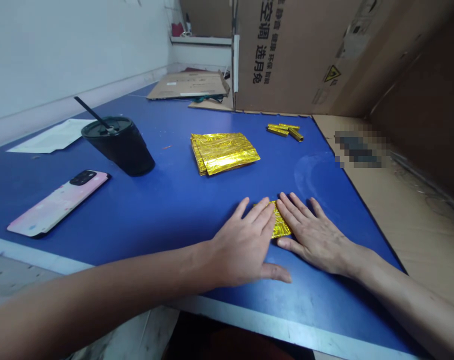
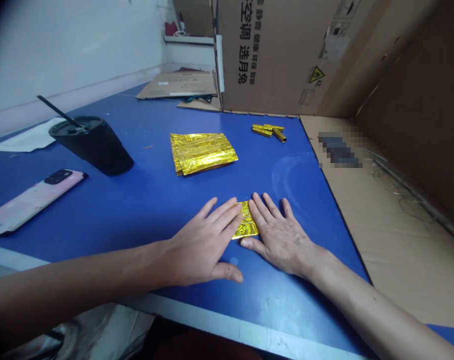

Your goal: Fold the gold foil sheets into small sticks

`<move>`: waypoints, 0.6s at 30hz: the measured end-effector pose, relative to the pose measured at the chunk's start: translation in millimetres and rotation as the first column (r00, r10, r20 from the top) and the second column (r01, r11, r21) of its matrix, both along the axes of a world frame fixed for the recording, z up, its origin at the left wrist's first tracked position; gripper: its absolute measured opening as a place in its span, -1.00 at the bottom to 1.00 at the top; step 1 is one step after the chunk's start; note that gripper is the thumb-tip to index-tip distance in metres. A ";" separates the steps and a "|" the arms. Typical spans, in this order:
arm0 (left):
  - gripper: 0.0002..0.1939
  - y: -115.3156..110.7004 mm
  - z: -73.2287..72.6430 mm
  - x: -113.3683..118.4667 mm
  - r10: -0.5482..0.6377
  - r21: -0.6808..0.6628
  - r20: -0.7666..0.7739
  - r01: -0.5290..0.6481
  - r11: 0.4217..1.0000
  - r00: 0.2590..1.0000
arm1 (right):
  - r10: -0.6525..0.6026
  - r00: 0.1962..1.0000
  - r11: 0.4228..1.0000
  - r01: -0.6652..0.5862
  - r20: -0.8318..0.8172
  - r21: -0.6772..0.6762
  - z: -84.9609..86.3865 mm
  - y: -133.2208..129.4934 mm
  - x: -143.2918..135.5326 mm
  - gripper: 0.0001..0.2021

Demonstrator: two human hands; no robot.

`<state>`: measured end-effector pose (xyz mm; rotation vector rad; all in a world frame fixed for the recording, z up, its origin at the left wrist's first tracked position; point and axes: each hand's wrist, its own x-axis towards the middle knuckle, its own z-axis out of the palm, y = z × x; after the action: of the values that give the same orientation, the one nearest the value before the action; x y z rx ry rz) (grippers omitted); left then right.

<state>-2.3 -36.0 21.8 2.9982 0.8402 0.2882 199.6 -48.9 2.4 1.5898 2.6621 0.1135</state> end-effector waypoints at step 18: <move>0.10 -3.5 -22.3 -3.1 0.032 -0.100 -0.077 -0.040 0.994 0.996 | -0.038 0.995 0.997 0.031 -0.094 -0.074 16.2 -1.3 -4.7 -0.24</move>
<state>-5.4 -39.5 -0.5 2.9187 0.8879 0.1288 194.9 -50.2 18.6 1.6585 2.6733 -0.0605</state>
